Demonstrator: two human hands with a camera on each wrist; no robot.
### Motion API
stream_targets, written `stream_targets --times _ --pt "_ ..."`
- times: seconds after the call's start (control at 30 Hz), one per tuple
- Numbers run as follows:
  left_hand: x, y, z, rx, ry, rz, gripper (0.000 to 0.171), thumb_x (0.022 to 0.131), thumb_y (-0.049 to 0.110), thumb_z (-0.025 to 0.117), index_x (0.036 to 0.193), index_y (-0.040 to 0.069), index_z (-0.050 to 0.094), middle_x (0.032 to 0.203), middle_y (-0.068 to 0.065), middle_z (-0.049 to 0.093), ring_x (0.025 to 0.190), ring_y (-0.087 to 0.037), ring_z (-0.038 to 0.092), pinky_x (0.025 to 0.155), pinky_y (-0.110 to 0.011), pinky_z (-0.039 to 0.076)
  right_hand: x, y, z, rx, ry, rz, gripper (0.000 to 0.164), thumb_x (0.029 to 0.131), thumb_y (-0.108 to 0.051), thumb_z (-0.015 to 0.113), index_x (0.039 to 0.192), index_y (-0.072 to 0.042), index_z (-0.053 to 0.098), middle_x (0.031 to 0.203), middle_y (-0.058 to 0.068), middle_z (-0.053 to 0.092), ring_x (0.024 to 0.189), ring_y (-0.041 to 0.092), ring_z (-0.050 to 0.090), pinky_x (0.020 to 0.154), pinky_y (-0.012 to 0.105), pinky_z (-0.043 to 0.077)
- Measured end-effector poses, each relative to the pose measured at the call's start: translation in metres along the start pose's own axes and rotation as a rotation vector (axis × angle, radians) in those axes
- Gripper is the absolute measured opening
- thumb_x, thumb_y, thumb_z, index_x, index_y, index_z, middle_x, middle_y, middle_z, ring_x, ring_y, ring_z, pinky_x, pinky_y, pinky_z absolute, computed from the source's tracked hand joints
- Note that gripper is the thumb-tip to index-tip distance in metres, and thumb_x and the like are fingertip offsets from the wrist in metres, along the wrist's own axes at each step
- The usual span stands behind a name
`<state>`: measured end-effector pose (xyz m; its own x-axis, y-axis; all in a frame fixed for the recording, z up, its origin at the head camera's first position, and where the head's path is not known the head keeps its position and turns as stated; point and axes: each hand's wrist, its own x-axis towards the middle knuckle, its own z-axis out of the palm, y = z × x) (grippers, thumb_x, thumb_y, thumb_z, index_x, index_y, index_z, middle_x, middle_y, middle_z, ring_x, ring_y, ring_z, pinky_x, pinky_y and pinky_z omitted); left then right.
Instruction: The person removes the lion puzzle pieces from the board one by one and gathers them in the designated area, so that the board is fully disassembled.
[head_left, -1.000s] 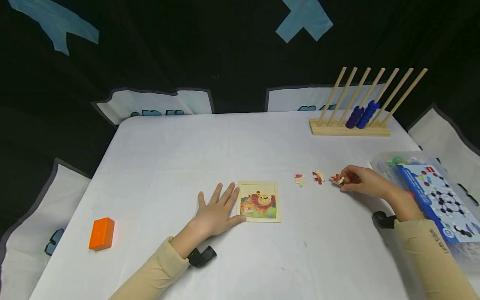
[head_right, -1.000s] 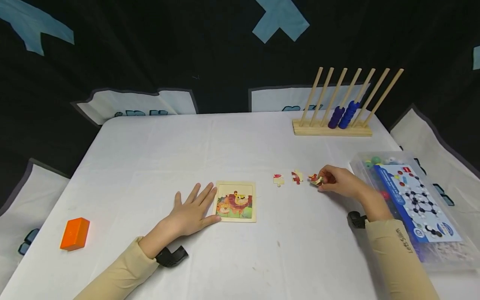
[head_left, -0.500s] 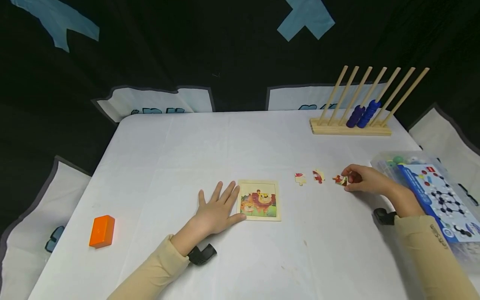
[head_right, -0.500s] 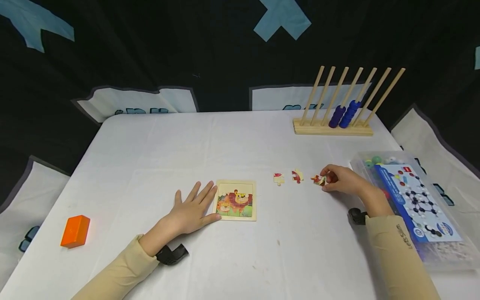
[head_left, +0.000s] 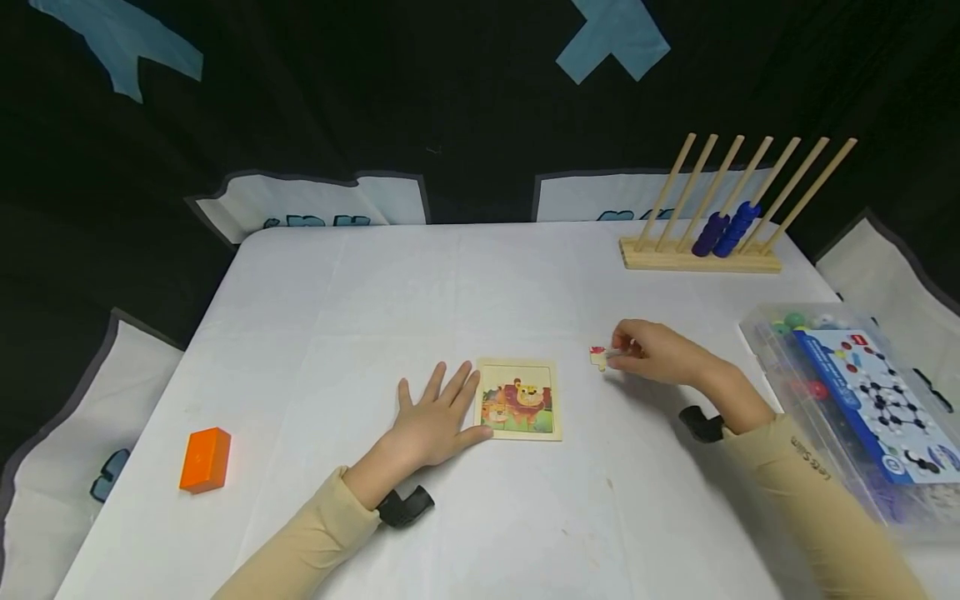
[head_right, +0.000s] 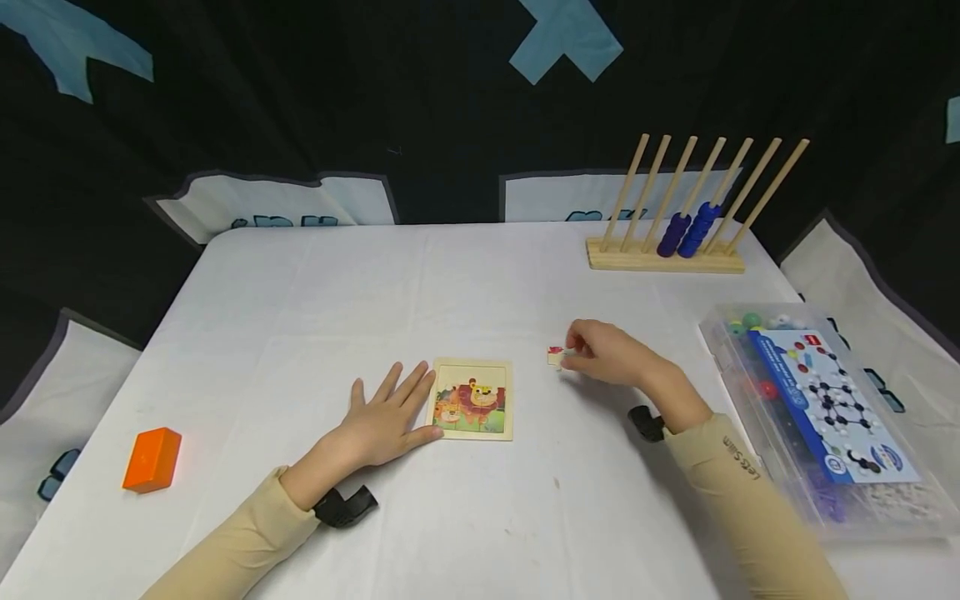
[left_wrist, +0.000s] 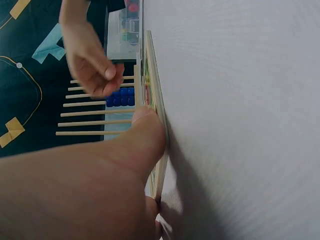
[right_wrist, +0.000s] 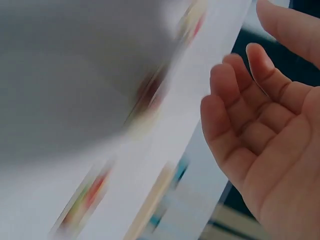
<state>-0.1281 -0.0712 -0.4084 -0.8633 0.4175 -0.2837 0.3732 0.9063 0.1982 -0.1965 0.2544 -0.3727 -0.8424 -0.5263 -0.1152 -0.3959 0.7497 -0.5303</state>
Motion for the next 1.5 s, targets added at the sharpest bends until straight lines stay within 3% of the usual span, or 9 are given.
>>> stream_targets --times 0.13,0.27,0.37,0.57,0.77,1.03,1.2,1.3,1.5 --pt "0.000 0.000 0.001 0.004 0.003 -0.005 0.083 0.086 0.063 0.039 0.147 0.016 0.009 0.151 -0.002 0.001 0.136 -0.030 -0.003 0.094 -0.068 0.001 0.026 -0.035 0.020 0.011 -0.079 -0.116 0.019 0.087 -0.019 0.062 0.098 -0.006 0.055 0.086 0.001 0.055 0.068 0.014 0.047 0.060 0.029 0.041" --pt "0.002 -0.001 0.003 0.023 -0.003 -0.010 0.083 0.085 0.064 0.038 0.147 0.016 0.009 0.151 -0.001 0.001 0.136 -0.030 -0.003 0.094 -0.068 0.002 0.044 -0.059 0.040 0.079 -0.159 -0.221 0.034 0.087 -0.019 0.062 0.117 -0.008 0.054 0.093 0.005 0.054 0.067 0.013 0.051 0.061 0.028 0.044" --pt "0.003 0.000 0.005 0.029 -0.011 -0.011 0.083 0.085 0.065 0.036 0.147 0.016 0.009 0.151 -0.001 0.000 0.136 -0.030 -0.003 0.093 -0.068 0.003 0.053 -0.070 0.053 0.096 -0.208 -0.276 0.047 0.086 -0.022 0.063 0.128 -0.006 0.049 0.096 0.006 0.053 0.067 0.011 0.050 0.062 0.027 0.044" --pt "0.003 0.001 0.006 0.029 -0.008 -0.007 0.083 0.085 0.066 0.035 0.147 0.018 0.008 0.151 0.000 -0.002 0.136 -0.030 -0.004 0.093 -0.069 0.003 0.057 -0.081 0.072 0.001 -0.276 -0.314 0.058 0.086 -0.029 0.063 0.131 0.003 0.044 0.093 0.000 0.049 0.074 0.012 0.045 0.065 0.024 0.040" --pt "0.002 0.001 0.002 0.037 -0.012 -0.012 0.083 0.085 0.065 0.035 0.147 0.017 0.006 0.151 0.000 -0.002 0.136 -0.030 -0.005 0.093 -0.068 0.003 0.053 -0.086 0.077 -0.047 -0.246 -0.313 0.057 0.085 -0.024 0.065 0.131 0.002 0.045 0.096 0.001 0.047 0.075 0.015 0.045 0.064 0.023 0.040" --pt "0.000 0.000 0.001 0.031 -0.009 -0.013 0.083 0.085 0.065 0.036 0.147 0.017 0.007 0.151 -0.001 -0.001 0.136 -0.030 -0.003 0.093 -0.068 0.004 0.054 -0.087 0.080 0.013 -0.233 -0.318 0.053 0.082 -0.021 0.069 0.127 -0.002 0.048 0.093 0.003 0.046 0.074 0.015 0.047 0.064 0.022 0.042" --pt "0.000 -0.001 0.002 0.033 -0.008 -0.014 0.084 0.085 0.065 0.036 0.147 0.018 0.006 0.151 0.000 -0.002 0.136 -0.029 -0.004 0.093 -0.068 0.003 0.054 -0.087 0.081 0.050 -0.209 -0.304 0.054 0.080 -0.019 0.070 0.127 -0.005 0.048 0.104 0.006 0.044 0.079 0.016 0.046 0.066 0.024 0.042" --pt "0.000 -0.001 0.002 0.036 -0.012 -0.017 0.083 0.085 0.066 0.035 0.147 0.019 0.005 0.151 0.000 -0.002 0.136 -0.029 -0.005 0.094 -0.068 0.003 0.054 -0.087 0.080 0.049 -0.195 -0.319 0.050 0.081 -0.016 0.069 0.126 -0.005 0.049 0.110 0.007 0.046 0.081 0.016 0.048 0.070 0.025 0.043" --pt "0.001 -0.001 0.001 0.036 -0.020 -0.015 0.083 0.085 0.065 0.034 0.147 0.018 0.006 0.151 0.000 -0.003 0.136 -0.029 -0.005 0.094 -0.068 0.002 0.059 -0.087 0.078 -0.005 -0.160 -0.373 0.038 0.083 -0.007 0.065 0.119 -0.004 0.053 0.105 0.005 0.054 0.084 0.013 0.051 0.076 0.027 0.044"
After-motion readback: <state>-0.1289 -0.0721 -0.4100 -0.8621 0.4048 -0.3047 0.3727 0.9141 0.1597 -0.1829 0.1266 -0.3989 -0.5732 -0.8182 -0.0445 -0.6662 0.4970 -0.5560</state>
